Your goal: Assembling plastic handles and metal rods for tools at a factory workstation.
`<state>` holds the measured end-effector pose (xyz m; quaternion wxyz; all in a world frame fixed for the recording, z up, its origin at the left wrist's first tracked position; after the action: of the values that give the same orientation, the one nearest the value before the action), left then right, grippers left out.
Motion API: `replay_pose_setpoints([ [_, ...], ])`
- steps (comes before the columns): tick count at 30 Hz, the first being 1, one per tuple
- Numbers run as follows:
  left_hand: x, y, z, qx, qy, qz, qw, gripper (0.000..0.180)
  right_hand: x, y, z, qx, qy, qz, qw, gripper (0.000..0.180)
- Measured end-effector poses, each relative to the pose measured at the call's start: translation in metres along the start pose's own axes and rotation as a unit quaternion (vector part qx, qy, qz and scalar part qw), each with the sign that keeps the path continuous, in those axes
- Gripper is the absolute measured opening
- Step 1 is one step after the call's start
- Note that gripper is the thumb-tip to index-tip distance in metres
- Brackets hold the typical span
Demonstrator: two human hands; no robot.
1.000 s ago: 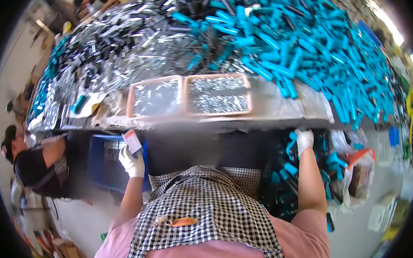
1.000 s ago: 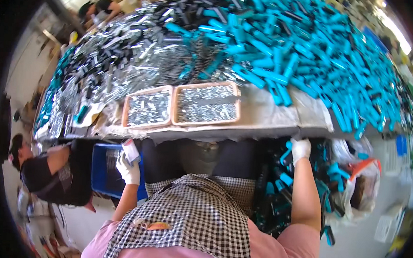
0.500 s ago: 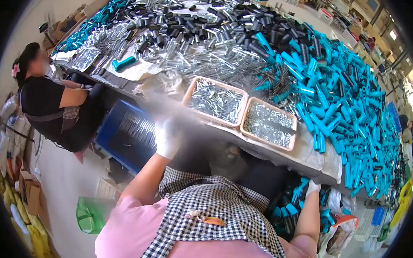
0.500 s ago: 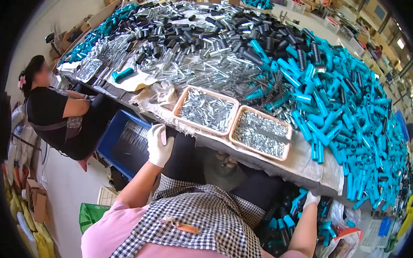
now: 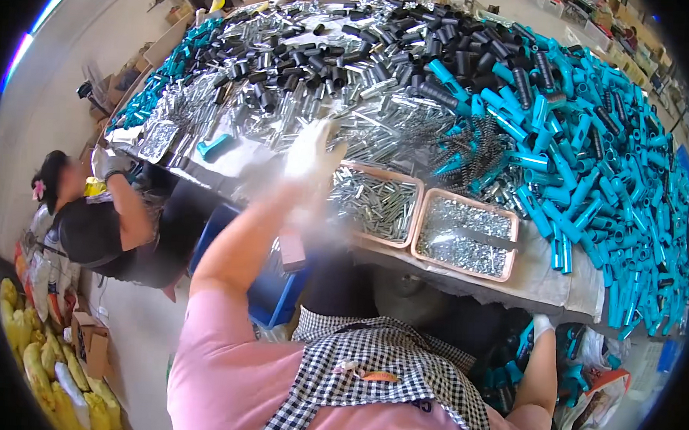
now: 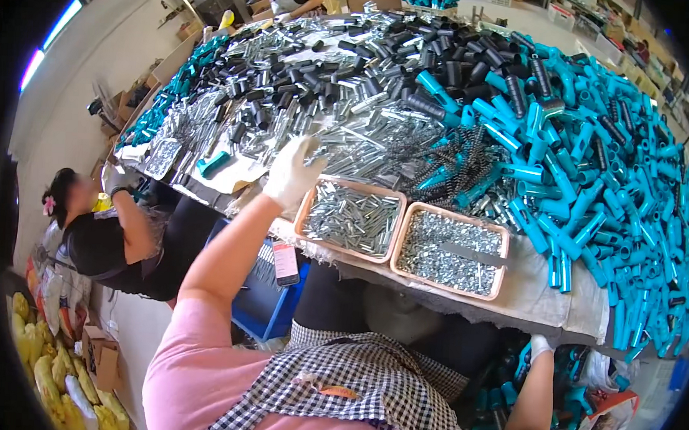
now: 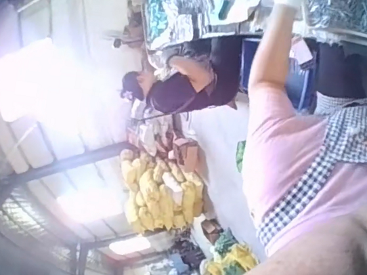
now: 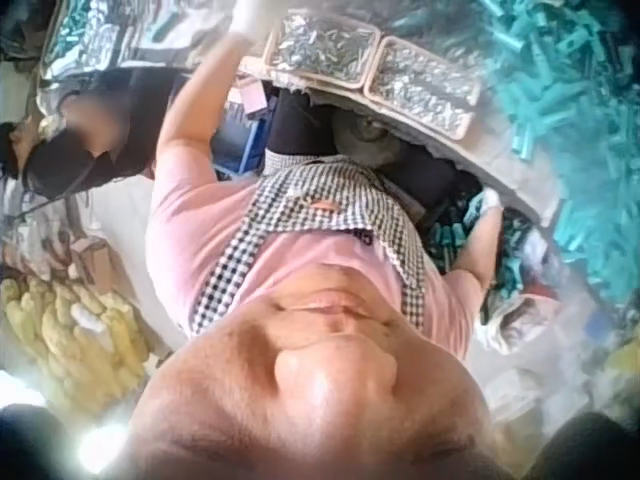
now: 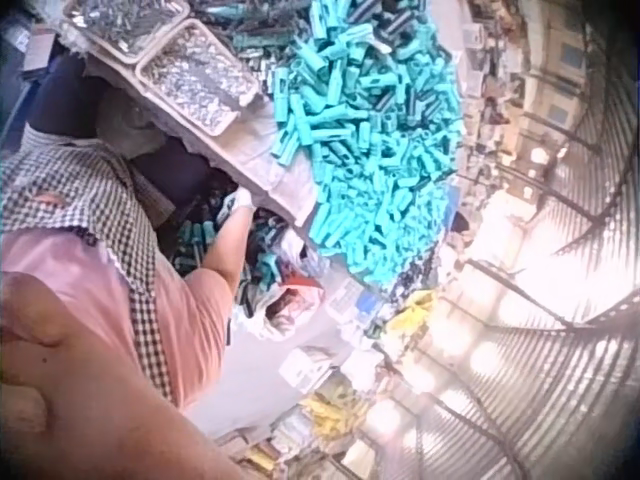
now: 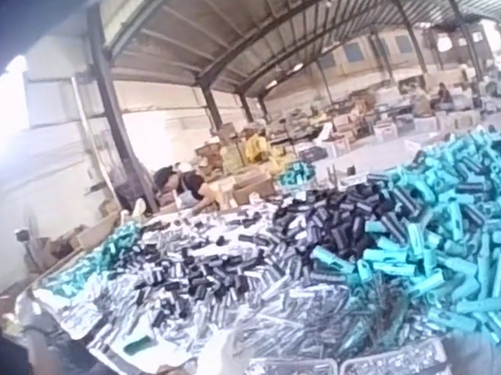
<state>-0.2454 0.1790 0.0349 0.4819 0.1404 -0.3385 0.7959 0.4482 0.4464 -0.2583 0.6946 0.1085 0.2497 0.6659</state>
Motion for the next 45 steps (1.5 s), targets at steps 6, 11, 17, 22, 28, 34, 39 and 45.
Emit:
replay_pose_setpoints([
  [6,0.118,0.022,-0.135,0.115,0.279,0.154,0.941,0.077,0.001,0.002,0.005,-0.02,-0.025,-0.014,0.999,0.042],
  [11,0.111,0.049,-0.182,0.202,0.402,0.138,0.883,0.081,0.003,-0.007,0.003,-0.031,-0.033,-0.015,0.999,0.042],
  [17,0.102,0.041,-0.238,0.191,0.559,-0.046,0.805,0.057,-0.009,-0.014,0.025,-0.002,-0.085,-0.036,0.996,0.042],
  [22,0.095,0.102,-0.26,0.435,0.434,-0.415,0.67,0.068,-0.034,-0.017,0.053,0.147,-0.165,-0.097,0.97,0.044],
  [28,0.126,0.081,-0.223,0.122,0.396,-0.019,0.91,0.053,-0.128,-0.005,0.052,0.339,-0.048,-0.122,0.932,0.037],
  [34,0.142,0.037,-0.091,0.105,0.038,0.005,0.994,0.046,-0.159,0.025,0.073,0.279,-0.144,-0.042,0.949,0.058],
  [39,0.137,-0.003,-0.037,0.069,-0.069,-0.03,0.995,0.049,-0.102,0.042,0.049,0.096,-0.057,-0.019,0.994,0.048],
  [45,0.087,-0.06,0.019,-0.025,-0.086,-0.023,0.996,0.045,-0.08,0.048,0.062,0.005,-0.151,-0.001,0.989,0.038],
])
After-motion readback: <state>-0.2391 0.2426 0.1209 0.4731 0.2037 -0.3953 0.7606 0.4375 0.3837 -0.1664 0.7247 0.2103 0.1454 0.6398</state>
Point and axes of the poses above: each hand's wrist, its own x-axis towards the middle knuckle, its own z-axis out of the back of the hand, y = z × x, the point moved 9 cm from there along x, towards the middle knuckle, and after that the axes turned 3 degrees about z, right-handed, at the moved point
